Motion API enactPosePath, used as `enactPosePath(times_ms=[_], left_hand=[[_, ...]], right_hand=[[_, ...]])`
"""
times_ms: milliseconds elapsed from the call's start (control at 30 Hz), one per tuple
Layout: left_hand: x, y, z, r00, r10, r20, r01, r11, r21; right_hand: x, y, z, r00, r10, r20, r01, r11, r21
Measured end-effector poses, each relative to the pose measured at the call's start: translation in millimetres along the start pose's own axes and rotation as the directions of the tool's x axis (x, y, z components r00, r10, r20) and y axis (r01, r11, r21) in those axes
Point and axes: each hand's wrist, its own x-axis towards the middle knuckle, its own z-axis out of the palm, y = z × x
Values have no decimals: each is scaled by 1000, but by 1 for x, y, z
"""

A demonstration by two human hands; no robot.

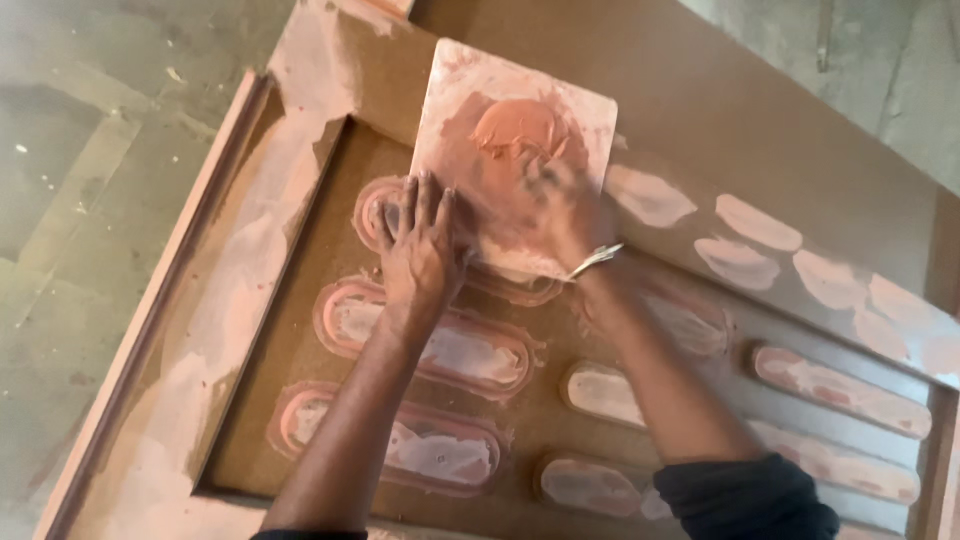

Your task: The person applies a pinkish putty to a wooden board with recessed oval shapes. They use a small card to scoop and spread the putty into the recesses, smoothing the surface with their fingers.

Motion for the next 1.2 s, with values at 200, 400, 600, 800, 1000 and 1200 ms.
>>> enactPosePath(times_ms=[200,400,600,800,1000,1200], left_hand=[[5,-4,-1,995,-63,82,68,996,-64],[0,-10,-1,1000,-24,-9,22,982,-189],[2,-4,-1,998,-64,14,65,983,-173],[-1,-9,2,999,-42,7,43,989,-140],[4,-9,4,998,-53,35,57,992,-113],[6,-13,5,994,-63,88,77,982,-171]], right_hand=[[17,-18,-23,951,84,298,-81,996,-22],[72,-12,9,979,176,102,-159,974,-163],[48,7,10,912,59,405,-96,993,70],[-1,-21,9,981,-195,-19,183,949,-255],[41,-6,12,982,79,171,-64,994,-92],[31,-8,18,979,-2,206,0,1000,7]])
